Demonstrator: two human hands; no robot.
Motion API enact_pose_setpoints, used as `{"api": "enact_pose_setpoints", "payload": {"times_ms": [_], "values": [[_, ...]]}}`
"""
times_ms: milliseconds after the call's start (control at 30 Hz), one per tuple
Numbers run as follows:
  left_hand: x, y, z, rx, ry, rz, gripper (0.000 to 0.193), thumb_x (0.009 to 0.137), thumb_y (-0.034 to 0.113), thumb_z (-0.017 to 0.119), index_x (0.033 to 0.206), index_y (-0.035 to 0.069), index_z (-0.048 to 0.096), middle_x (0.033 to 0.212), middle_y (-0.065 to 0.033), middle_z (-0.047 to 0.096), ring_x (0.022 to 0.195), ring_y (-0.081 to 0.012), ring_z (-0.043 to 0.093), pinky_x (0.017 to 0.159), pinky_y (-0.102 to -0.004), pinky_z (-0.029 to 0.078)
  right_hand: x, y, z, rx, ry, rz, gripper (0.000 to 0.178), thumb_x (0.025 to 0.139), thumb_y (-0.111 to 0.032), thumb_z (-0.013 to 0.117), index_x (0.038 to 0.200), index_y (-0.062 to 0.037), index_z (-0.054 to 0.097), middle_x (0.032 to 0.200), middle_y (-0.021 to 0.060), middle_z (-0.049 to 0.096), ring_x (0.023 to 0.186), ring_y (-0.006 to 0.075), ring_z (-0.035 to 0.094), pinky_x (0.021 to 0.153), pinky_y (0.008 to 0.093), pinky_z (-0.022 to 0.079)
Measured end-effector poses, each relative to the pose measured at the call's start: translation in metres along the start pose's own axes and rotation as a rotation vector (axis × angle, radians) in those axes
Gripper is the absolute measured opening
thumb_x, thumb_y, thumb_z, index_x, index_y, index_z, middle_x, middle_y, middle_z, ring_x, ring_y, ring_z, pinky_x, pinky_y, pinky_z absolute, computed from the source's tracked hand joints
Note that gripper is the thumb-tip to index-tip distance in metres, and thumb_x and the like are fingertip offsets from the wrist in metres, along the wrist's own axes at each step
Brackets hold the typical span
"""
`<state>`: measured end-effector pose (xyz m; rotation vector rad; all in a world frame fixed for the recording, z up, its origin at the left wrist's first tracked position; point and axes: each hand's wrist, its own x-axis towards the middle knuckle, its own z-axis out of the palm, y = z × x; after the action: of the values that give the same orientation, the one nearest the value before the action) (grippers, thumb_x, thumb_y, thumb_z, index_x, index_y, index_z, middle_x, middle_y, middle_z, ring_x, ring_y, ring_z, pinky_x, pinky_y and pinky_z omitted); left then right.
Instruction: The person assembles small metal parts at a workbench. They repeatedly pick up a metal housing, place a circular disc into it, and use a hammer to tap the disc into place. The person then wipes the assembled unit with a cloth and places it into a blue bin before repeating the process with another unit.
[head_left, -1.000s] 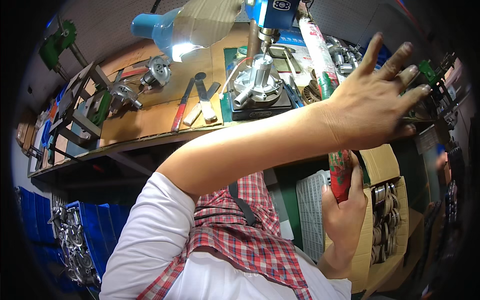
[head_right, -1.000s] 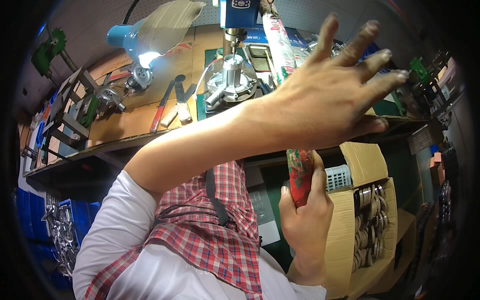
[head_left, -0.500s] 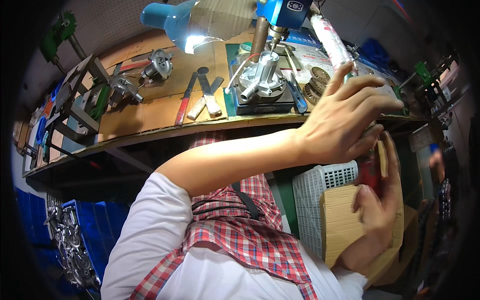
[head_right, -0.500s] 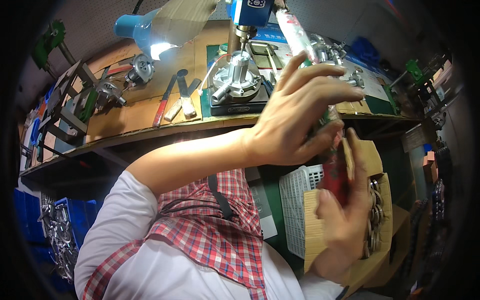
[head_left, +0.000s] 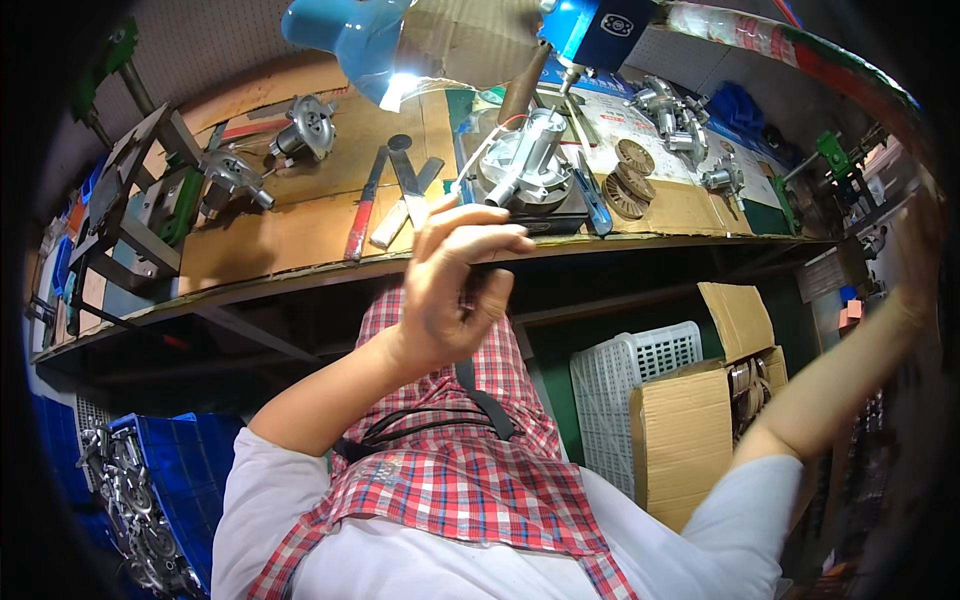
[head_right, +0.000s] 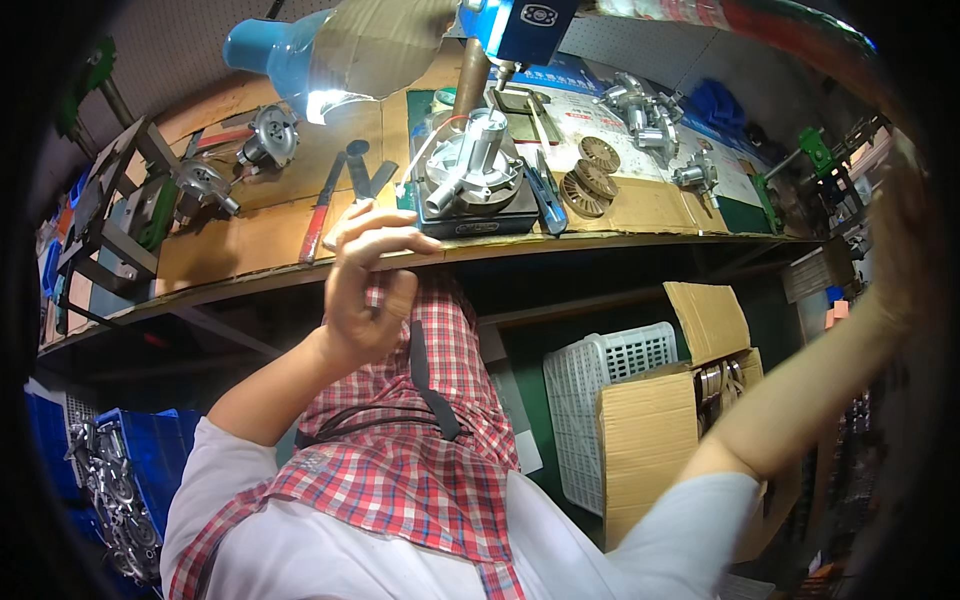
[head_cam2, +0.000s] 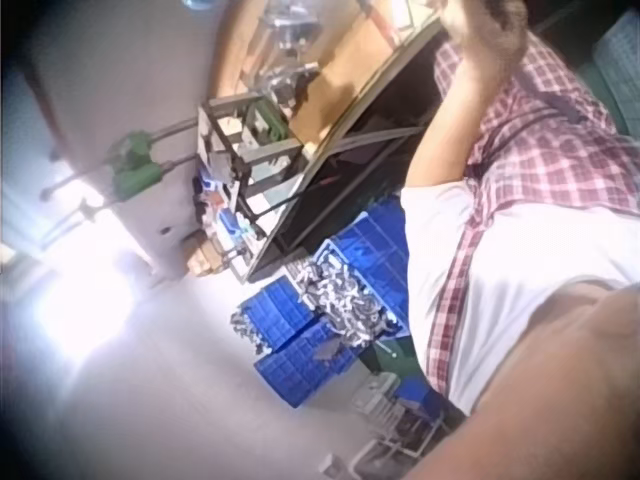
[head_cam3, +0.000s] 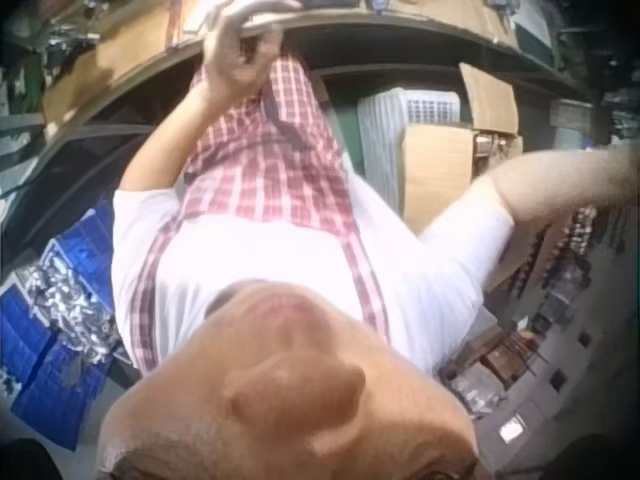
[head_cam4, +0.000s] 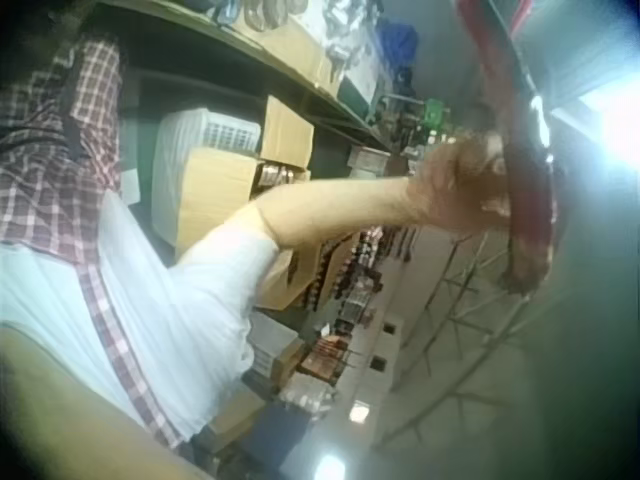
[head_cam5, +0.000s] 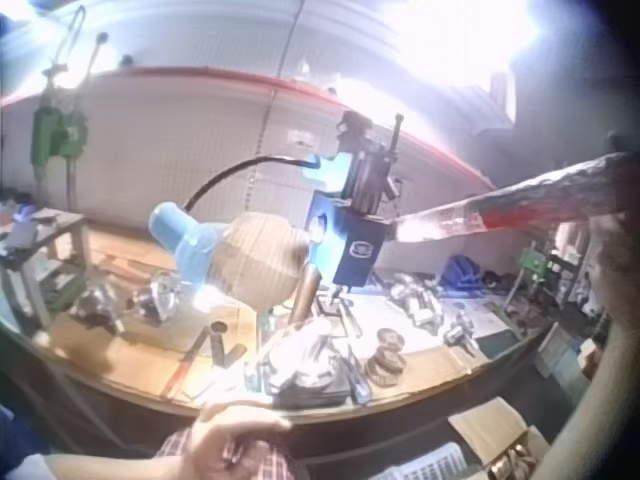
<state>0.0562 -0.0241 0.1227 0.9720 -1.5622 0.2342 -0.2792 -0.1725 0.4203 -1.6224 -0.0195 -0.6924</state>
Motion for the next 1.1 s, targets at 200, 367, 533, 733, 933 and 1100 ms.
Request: {"api": "enact_pose_setpoints", "payload": {"times_ms": [200, 367, 533, 733, 933, 1100], "values": [[-0.027, -0.014, -0.018, -0.052, 0.058, -0.321, 0.030, 0.094, 0.008, 0.057, 0.122, 0.000, 0.054, 0.104, -0.0085, 0.071, 0.115, -0.0267, 0.051, 0.106, -0.0426, 0.031, 0.062, 0.257, -0.006, -0.620, 0.471, 0.203, 0.044, 0.094, -0.030, 0.065, 0.128, -0.0040, 0.059, 0.096, 0.0064, 0.069, 0.072, 0.0077, 0.057, 0.062, 0.0230, 0.049], [-0.035, -0.020, -0.022, -0.027, 0.055, -0.315, 0.028, 0.095, 0.007, 0.056, 0.122, 0.000, 0.052, 0.104, -0.0089, 0.069, 0.114, -0.0250, 0.051, 0.104, -0.0391, 0.034, 0.109, 0.370, 0.011, -0.955, 0.467, 0.332, 0.054, 0.073, -0.034, 0.084, 0.105, 0.0038, 0.061, 0.098, 0.0175, 0.070, 0.088, 0.0232, 0.068, 0.078, 0.0330, 0.053], [-0.042, -0.028, -0.027, -0.110, 0.124, -0.338, 0.030, 0.098, 0.004, 0.049, 0.127, 0.000, 0.046, 0.116, -0.0115, 0.055, 0.103, -0.0173, 0.060, 0.097, -0.0329, 0.044, 0.105, 0.370, 0.014, -0.926, 0.583, 0.083, 0.042, 0.073, -0.024, 0.085, 0.097, 0.0009, 0.062, 0.087, 0.0134, 0.070, 0.080, 0.0229, 0.069, 0.073, 0.0336, 0.054], [-0.014, -0.020, -0.009, -0.746, 0.106, -0.902, 0.027, 0.101, 0.017, 0.054, 0.121, -0.001, 0.055, 0.108, -0.0081, 0.063, 0.102, -0.0130, 0.058, 0.093, -0.0276, 0.046, 0.032, 0.329, 0.065, -1.328, 0.309, -0.521, 0.059, 0.070, -0.011, 0.085, 0.119, -0.0044, 0.053, 0.116, 0.0155, 0.064, 0.102, 0.0289, 0.063, 0.087, 0.0379, 0.050], [-0.034, 0.008, 0.013, -1.467, -0.038, -1.307, 0.037, 0.093, 0.023, 0.069, 0.123, 0.005, 0.057, 0.103, -0.0029, 0.065, 0.093, -0.0131, 0.062, 0.077, -0.0297, 0.052, -0.052, 0.344, 0.131, -1.697, 0.118, -0.635, 0.042, 0.078, -0.031, 0.075, 0.116, -0.0363, 0.057, 0.131, 0.0033, 0.052, 0.105, 0.0215, 0.053, 0.089, 0.0356, 0.041], [-0.064, 0.007, 0.032, -1.347, -0.055, -1.335, 0.037, 0.082, 0.009, 0.079, 0.116, 0.007, 0.064, 0.104, -0.0019, 0.067, 0.093, -0.0126, 0.063, 0.078, -0.0275, 0.052, -0.110, 0.365, 0.147, -1.571, 0.103, -0.261, 0.050, 0.078, -0.020, 0.076, 0.121, -0.0367, 0.057, 0.134, 0.0068, 0.046, 0.121, 0.0227, 0.045, 0.096, 0.0406, 0.035]]}}
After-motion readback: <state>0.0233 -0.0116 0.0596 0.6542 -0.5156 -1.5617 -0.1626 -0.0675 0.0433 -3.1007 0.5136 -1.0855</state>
